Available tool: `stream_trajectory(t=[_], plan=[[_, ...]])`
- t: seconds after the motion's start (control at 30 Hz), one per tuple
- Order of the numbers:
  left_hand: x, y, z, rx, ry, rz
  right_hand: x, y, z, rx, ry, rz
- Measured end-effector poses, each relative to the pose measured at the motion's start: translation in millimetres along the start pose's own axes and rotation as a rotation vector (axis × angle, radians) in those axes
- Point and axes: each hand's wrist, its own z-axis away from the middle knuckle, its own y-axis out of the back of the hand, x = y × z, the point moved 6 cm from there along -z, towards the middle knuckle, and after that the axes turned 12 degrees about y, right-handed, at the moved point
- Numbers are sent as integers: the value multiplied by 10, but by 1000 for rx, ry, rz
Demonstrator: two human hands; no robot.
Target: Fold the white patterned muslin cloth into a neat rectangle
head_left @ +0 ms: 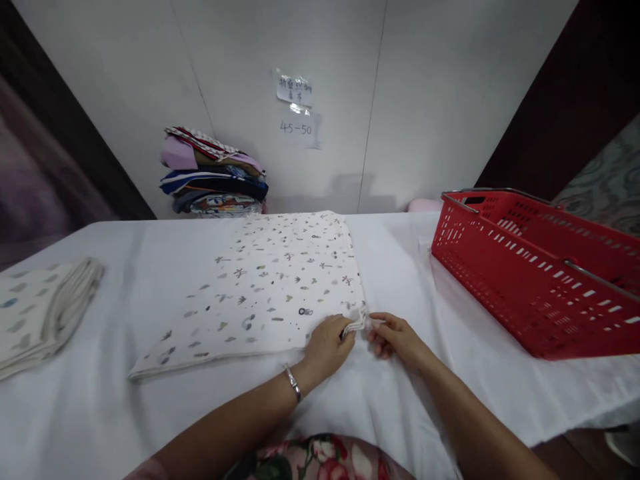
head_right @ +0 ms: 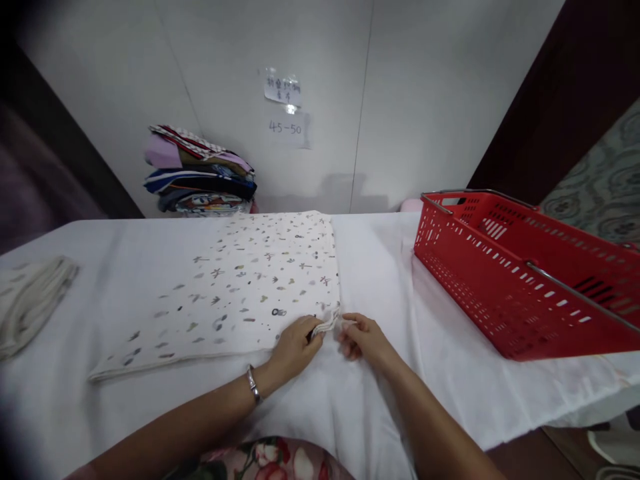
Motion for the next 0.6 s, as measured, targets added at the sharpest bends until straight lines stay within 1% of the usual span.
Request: stream_trajectory(t=[0.13,0.2,0.3,0.4,0.47,0.53,0.57,0.6], plan=[[5,0,4,-3,-19,18,-91,104,-147,-34,-94,89],[14,-7,5,-9,-41,7,-149,113,-250,-33,-114,129],[44,-30,25,-12,-106,-50,-145,7,-381,-55,-127,138],[72,-87,72,-24,-174,-137,-37,-114,-446,-41,-111,136],[69,-132,99,-31,-200,-187,35,-104,-456,12,-72,161],[48,-159,113,-25,-211,-207,53,-1,-440,73,12,281],[33,-162,115,-18,-211,-206,25,75,-419,109,91,381],[16,-160,114,-12,-206,-200,-31,144,-386,136,207,487]])
